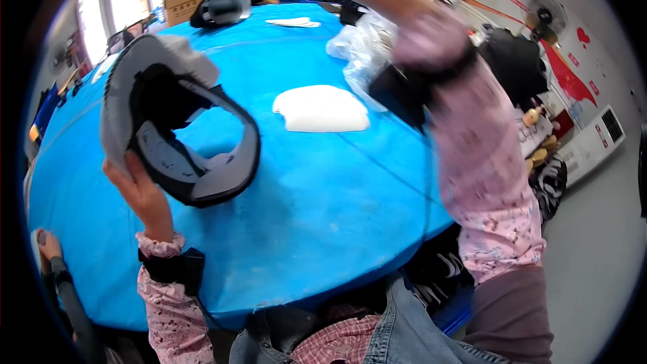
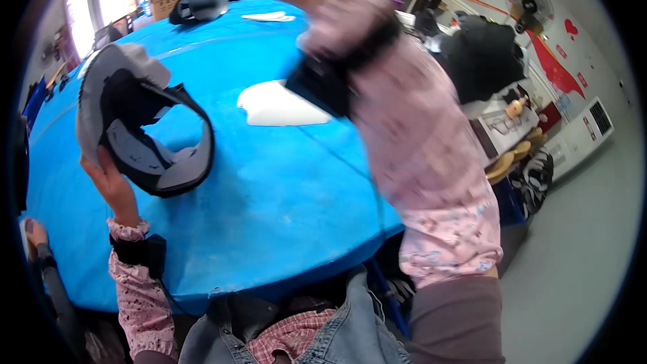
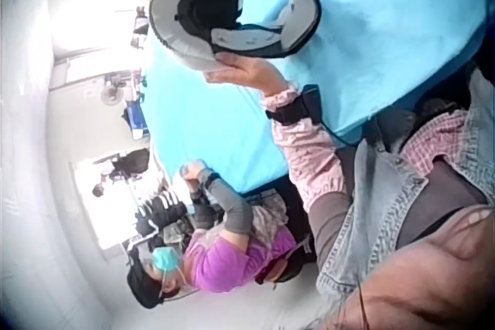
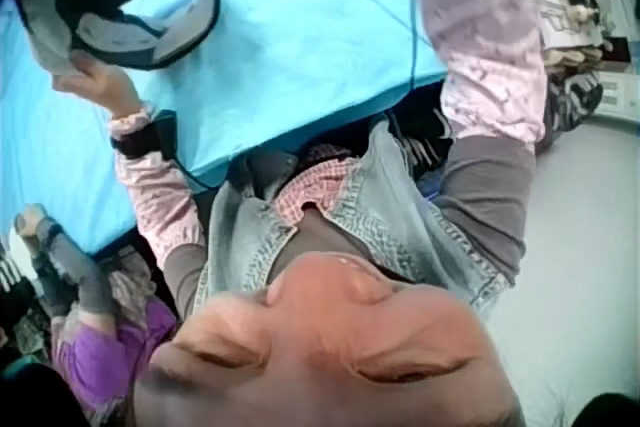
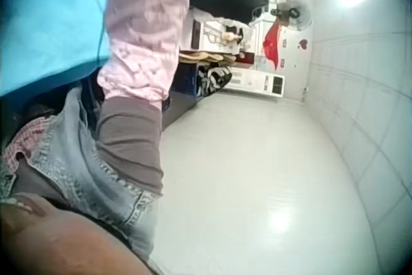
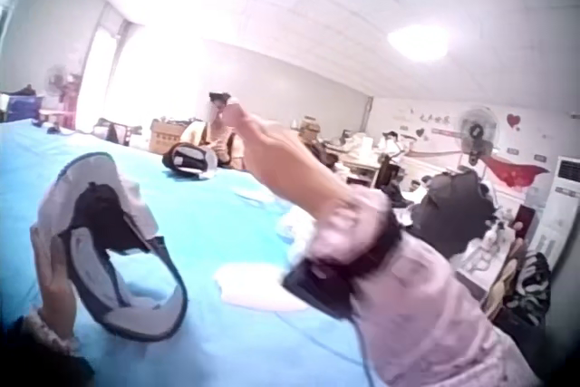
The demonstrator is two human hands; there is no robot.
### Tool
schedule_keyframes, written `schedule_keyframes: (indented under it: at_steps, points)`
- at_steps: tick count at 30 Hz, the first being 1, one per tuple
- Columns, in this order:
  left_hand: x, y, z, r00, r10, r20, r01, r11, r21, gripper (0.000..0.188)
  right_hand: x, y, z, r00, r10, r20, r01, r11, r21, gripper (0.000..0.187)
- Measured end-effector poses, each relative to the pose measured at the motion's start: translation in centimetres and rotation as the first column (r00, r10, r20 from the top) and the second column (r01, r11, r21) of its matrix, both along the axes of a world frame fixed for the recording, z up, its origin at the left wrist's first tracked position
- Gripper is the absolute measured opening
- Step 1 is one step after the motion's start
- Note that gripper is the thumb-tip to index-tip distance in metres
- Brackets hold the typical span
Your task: Inserting foam padding and interior components into a helmet shell.
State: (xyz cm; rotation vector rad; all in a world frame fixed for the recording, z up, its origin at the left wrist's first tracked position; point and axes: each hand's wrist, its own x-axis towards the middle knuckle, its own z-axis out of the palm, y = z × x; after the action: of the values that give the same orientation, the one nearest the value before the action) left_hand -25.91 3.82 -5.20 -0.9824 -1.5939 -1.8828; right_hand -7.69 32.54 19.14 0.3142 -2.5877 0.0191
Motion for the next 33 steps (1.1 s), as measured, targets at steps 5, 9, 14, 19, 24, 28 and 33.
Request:
schedule_keyframes:
  at_steps: [5,9,14,19,24,28,33]
  points:
    - [-1.0,-2.1,-0.2,0.984,0.145,-0.108,-0.150,0.988,-0.034,0.031,4.9,-9.0,-5.8,0.975,0.088,0.205,0.005,0.910,-0.415,0.022]
    - [-0.1,-0.2,0.1,0.994,0.095,-0.048,-0.096,0.995,-0.024,0.033,14.1,-8.6,-8.5,0.956,0.125,0.265,0.121,0.654,-0.747,0.048]
    - [-0.4,1.7,-0.3,0.964,-0.207,0.164,0.187,0.974,0.129,0.035,16.0,-6.5,-1.6,0.997,-0.008,-0.076,-0.062,0.489,-0.870,0.068]
    - [-2.1,-0.7,-3.4,0.975,-0.132,0.177,0.124,0.991,0.055,0.040,11.4,-4.9,-10.6,0.964,-0.150,0.221,0.263,0.392,-0.882,0.033]
    - [2.6,1.2,0.0,0.983,-0.117,-0.143,0.103,0.989,-0.107,0.049,11.8,4.3,-21.7,0.781,-0.510,0.361,0.616,0.724,-0.311,0.066]
    - [3.0,-1.4,0.2,0.972,0.072,-0.224,-0.108,0.982,-0.154,0.054,9.8,2.3,-24.4,0.677,-0.589,0.440,0.703,0.696,-0.150,0.091]
    - [2.5,0.9,2.3,0.928,0.019,-0.371,-0.044,0.997,-0.060,0.061,9.3,4.7,-25.6,0.753,-0.639,0.159,0.657,0.743,-0.125,0.071]
